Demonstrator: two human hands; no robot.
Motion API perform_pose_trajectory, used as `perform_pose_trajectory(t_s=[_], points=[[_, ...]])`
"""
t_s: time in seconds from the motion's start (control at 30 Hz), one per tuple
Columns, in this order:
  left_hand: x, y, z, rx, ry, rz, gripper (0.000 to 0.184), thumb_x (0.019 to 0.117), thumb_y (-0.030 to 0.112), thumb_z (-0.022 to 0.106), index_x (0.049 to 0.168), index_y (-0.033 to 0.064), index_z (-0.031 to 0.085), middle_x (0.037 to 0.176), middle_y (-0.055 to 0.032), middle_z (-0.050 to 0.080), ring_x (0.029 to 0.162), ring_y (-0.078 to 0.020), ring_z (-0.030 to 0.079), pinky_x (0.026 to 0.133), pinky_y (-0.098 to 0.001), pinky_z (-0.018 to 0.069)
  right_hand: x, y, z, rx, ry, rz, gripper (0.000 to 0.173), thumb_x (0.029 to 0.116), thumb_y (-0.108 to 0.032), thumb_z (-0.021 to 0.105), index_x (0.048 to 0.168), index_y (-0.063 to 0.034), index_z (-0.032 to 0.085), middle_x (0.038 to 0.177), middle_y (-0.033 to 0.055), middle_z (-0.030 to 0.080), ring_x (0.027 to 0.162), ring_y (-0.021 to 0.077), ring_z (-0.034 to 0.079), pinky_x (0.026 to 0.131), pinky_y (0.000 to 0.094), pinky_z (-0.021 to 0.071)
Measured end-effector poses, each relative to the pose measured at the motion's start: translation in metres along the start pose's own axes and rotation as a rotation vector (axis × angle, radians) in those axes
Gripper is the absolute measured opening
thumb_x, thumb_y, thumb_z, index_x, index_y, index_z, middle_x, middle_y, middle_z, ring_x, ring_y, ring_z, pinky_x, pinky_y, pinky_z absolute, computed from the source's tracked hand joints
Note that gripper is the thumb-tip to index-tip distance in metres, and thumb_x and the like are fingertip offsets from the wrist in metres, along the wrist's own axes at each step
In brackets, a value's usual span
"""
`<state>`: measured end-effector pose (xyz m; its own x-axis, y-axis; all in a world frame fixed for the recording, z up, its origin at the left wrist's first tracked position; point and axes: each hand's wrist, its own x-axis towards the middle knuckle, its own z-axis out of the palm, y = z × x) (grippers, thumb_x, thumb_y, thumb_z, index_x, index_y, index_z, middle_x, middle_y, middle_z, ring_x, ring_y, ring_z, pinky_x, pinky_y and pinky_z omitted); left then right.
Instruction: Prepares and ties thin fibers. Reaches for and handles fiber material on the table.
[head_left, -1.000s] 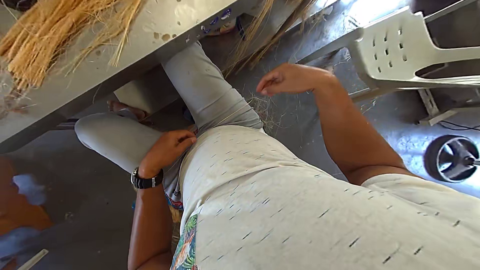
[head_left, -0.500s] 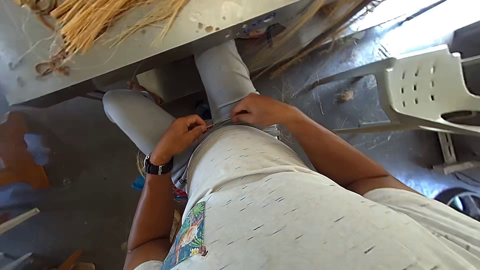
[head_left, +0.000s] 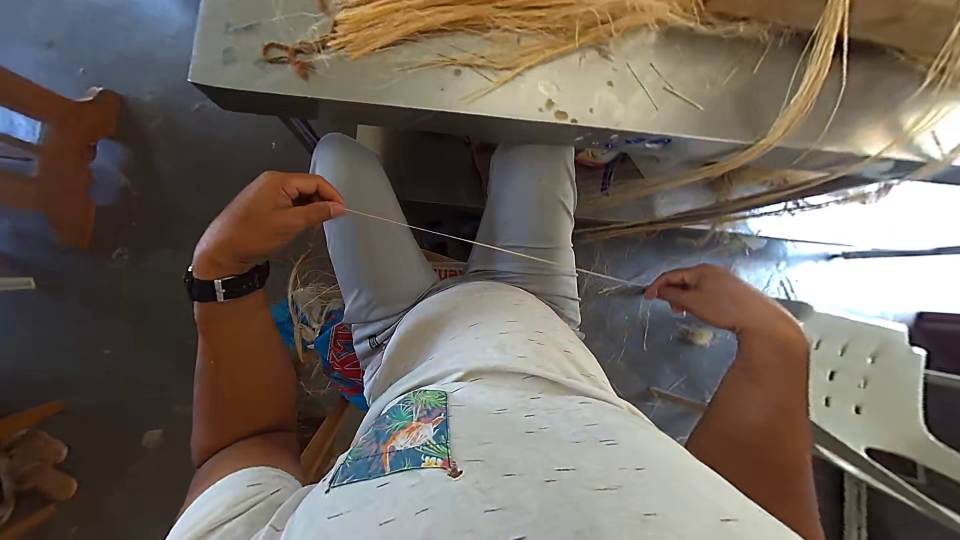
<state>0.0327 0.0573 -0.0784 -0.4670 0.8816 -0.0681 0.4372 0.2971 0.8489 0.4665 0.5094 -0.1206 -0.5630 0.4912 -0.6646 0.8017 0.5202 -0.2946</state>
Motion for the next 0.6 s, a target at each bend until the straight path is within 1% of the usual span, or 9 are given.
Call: perform_pose_trajectory(t_s=[0.13, 0.17, 0.23, 0.3, 0.33, 0.4, 0.47, 0.53, 0.6], points=[[-0.003, 0.0, -0.011, 0.055, 0.075, -0.018, 0.011, 0.0991, 0.018, 0.065, 0.098, 0.0121, 0.074, 0.073, 0.004, 0.063, 0.058, -0.003, 0.052, 0.052, -0.0201, 0.0419, 0.01, 0.005, 0.007, 0.006, 0.021, 0.157, 0.02, 0.1046, -0.017, 0.059, 0.105, -0.0058, 0.075, 0.08, 0.0132, 0.066, 0.068, 0.0229, 0.057, 0.069, 0.0485, 0.0482], [-0.004, 0.001, -0.012, 0.071, 0.092, -0.026, 0.011, 0.0994, 0.018, 0.065, 0.099, 0.0125, 0.074, 0.073, 0.0038, 0.063, 0.058, -0.0032, 0.052, 0.052, -0.0206, 0.0416, 0.011, 0.005, 0.008, 0.02, 0.043, 0.184, 0.019, 0.1035, -0.019, 0.062, 0.112, -0.0064, 0.074, 0.085, 0.0151, 0.067, 0.071, 0.0248, 0.059, 0.071, 0.0494, 0.0497], [-0.006, 0.005, -0.013, 0.101, 0.113, -0.031, 0.01, 0.0995, 0.019, 0.065, 0.099, 0.0132, 0.074, 0.072, 0.0043, 0.063, 0.058, -0.0032, 0.052, 0.052, -0.0213, 0.0417, 0.008, -0.003, 0.005, 0.035, 0.084, 0.192, 0.036, 0.0994, -0.024, 0.07, 0.132, -0.0094, 0.065, 0.098, 0.0219, 0.069, 0.081, 0.0339, 0.065, 0.078, 0.0573, 0.0528], [-0.006, 0.013, -0.012, 0.111, 0.107, -0.019, 0.011, 0.0993, 0.02, 0.065, 0.099, 0.0141, 0.074, 0.072, 0.0048, 0.063, 0.059, -0.0033, 0.053, 0.053, -0.022, 0.043, -0.001, -0.024, -0.004, 0.048, 0.16, 0.017, 0.049, 0.098, -0.031, 0.071, 0.14, -0.0084, 0.06, 0.104, 0.0238, 0.069, 0.088, 0.038, 0.066, 0.083, 0.0627, 0.0518], [-0.005, 0.017, -0.01, 0.106, 0.092, -0.008, 0.011, 0.0993, 0.02, 0.065, 0.099, 0.0144, 0.074, 0.072, 0.0047, 0.063, 0.059, -0.0038, 0.053, 0.053, -0.0227, 0.0431, -0.006, -0.04, -0.009, 0.059, 0.223, -0.135, 0.049, 0.0989, -0.035, 0.068, 0.139, -0.0085, 0.061, 0.105, 0.0207, 0.07, 0.089, 0.0349, 0.068, 0.083, 0.0605, 0.0539], [0.0, 0.025, -0.002, 0.106, 0.06, 0.036, 0.012, 0.0987, 0.022, 0.065, 0.098, 0.0151, 0.074, 0.071, 0.0048, 0.063, 0.059, -0.0044, 0.054, 0.054, -0.0242, 0.0445, -0.012, -0.085, -0.011, 0.155, 0.364, -0.448, 0.042, 0.1005, -0.035, 0.064, 0.134, -0.0091, 0.064, 0.105, 0.0118, 0.071, 0.089, 0.0228, 0.069, 0.083, 0.0483, 0.0581], [0.009, 0.035, 0.008, 0.107, 0.025, 0.097, 0.012, 0.0984, 0.024, 0.065, 0.098, 0.0158, 0.074, 0.071, 0.0057, 0.064, 0.059, -0.0037, 0.055, 0.055, -0.0238, 0.0466, -0.019, -0.142, -0.007, 0.258, 0.418, -0.728, 0.036, 0.1001, -0.026, 0.064, 0.131, -0.0071, 0.065, 0.117, 0.0082, 0.069, 0.101, 0.0173, 0.069, 0.09, 0.041, 0.0597], [0.017, 0.046, 0.019, 0.09, -0.009, 0.161, 0.012, 0.0982, 0.023, 0.065, 0.098, 0.0154, 0.075, 0.072, 0.0061, 0.065, 0.06, -0.0031, 0.057, 0.055, -0.0233, 0.0481, -0.019, -0.197, 0.007, 0.347, 0.344, -0.95, 0.041, 0.0996, -0.026, 0.064, 0.134, -0.0042, 0.061, 0.129, 0.0082, 0.066, 0.114, 0.0179, 0.066, 0.097, 0.0406, 0.0576], [0.025, 0.054, 0.029, 0.061, -0.036, 0.212, 0.013, 0.0984, 0.023, 0.065, 0.098, 0.0146, 0.075, 0.07, 0.006, 0.063, 0.059, -0.0031, 0.055, 0.053, -0.0222, 0.0466, -0.012, -0.237, 0.027, 0.434, 0.139, -1.047, 0.052, 0.1001, -0.026, 0.065, 0.146, -0.0054, 0.052, 0.136, 0.0072, 0.063, 0.117, 0.0179, 0.065, 0.098, 0.039, 0.0578]])
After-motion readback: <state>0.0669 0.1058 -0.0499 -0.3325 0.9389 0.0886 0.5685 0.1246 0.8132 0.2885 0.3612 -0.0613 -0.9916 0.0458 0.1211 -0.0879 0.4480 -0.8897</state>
